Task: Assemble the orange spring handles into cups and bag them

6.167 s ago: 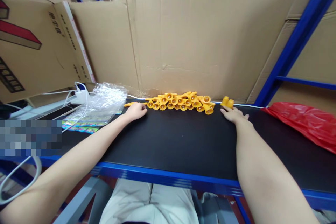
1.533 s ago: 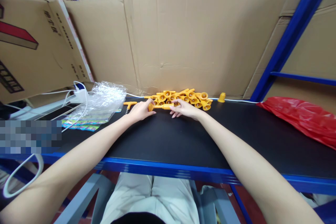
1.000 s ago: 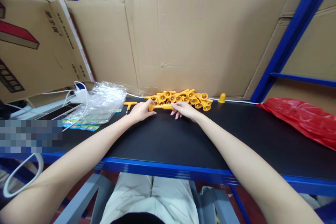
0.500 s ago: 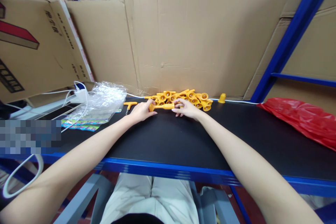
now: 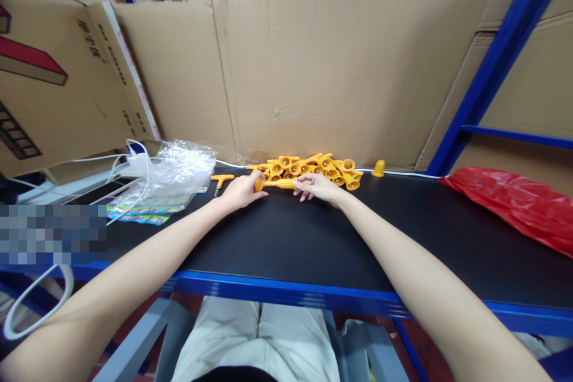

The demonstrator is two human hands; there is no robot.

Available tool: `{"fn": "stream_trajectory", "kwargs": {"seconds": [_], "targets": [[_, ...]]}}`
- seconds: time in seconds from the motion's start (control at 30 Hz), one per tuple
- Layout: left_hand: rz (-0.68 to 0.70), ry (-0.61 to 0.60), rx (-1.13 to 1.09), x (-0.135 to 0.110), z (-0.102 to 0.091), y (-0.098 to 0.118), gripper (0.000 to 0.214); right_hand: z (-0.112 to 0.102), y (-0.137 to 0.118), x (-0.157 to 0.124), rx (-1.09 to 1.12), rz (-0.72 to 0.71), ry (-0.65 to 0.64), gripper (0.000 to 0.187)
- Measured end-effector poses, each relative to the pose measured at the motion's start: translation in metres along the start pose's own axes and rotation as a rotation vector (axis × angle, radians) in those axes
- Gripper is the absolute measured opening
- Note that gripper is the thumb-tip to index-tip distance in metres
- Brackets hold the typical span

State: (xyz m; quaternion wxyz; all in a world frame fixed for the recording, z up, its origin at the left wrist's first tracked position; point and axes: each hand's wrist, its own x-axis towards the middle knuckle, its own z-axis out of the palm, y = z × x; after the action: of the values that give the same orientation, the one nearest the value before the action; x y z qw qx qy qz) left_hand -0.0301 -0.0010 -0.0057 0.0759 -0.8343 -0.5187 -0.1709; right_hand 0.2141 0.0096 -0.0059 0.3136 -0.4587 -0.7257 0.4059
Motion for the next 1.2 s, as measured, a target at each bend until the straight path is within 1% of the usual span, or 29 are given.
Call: {"fn": "stream_trajectory", "kwargs": {"seconds": [0.2,0.3,0.47,0.6,0.67,0.73,0.77,0.83,0.87,0.93,1.03,1.2], "targets": [[0.001,-0.005,-0.001,0.0,-0.001,0.001,0.04,-0.001,0.0,0.001,-0.012,-0.002,-0.026,0.039],[-0.01,-0.015,-0.004,0.0,-0.001,0.002,0.04,0.001,0.001,0.002,-0.02,-0.019,-0.03,0.043],[-0.02,-0.021,-0.006,0.0,-0.001,0.002,0.04,0.006,0.003,0.004,-0.067,-0.007,0.016,0.054],[0.0,-0.006,-0.014,0.001,0.001,0.0,0.04,0.006,0.003,0.005,-0.093,0.025,0.043,0.058],[0.005,-0.002,-0.014,0.001,0.001,0.0,0.04,0.003,0.002,0.004,-0.07,0.029,0.025,0.054],[0.004,-0.001,-0.011,0.001,0.001,0.0,0.039,-0.001,0.002,0.002,-0.038,0.009,-0.011,0.044],[0.004,0.0,-0.01,0.001,0.001,0.0,0.039,-0.002,0.002,0.002,-0.024,-0.009,-0.029,0.043],[0.004,0.002,-0.008,0.001,0.0,0.0,0.039,-0.004,0.003,0.0,-0.007,-0.041,-0.047,0.052],[0.003,0.002,-0.008,0.001,0.0,0.0,0.039,-0.004,0.003,0.0,-0.001,-0.052,-0.048,0.053],[0.0,-0.004,-0.011,0.001,0.001,0.0,0.04,-0.003,0.003,0.0,0.002,-0.064,-0.048,0.045],[-0.004,-0.012,-0.011,0.001,0.001,0.0,0.041,-0.001,0.002,0.0,-0.009,-0.043,-0.05,0.034],[-0.022,-0.028,0.0,0.001,-0.001,0.002,0.041,0.0,0.001,0.0,-0.011,-0.006,-0.052,0.032]]}}
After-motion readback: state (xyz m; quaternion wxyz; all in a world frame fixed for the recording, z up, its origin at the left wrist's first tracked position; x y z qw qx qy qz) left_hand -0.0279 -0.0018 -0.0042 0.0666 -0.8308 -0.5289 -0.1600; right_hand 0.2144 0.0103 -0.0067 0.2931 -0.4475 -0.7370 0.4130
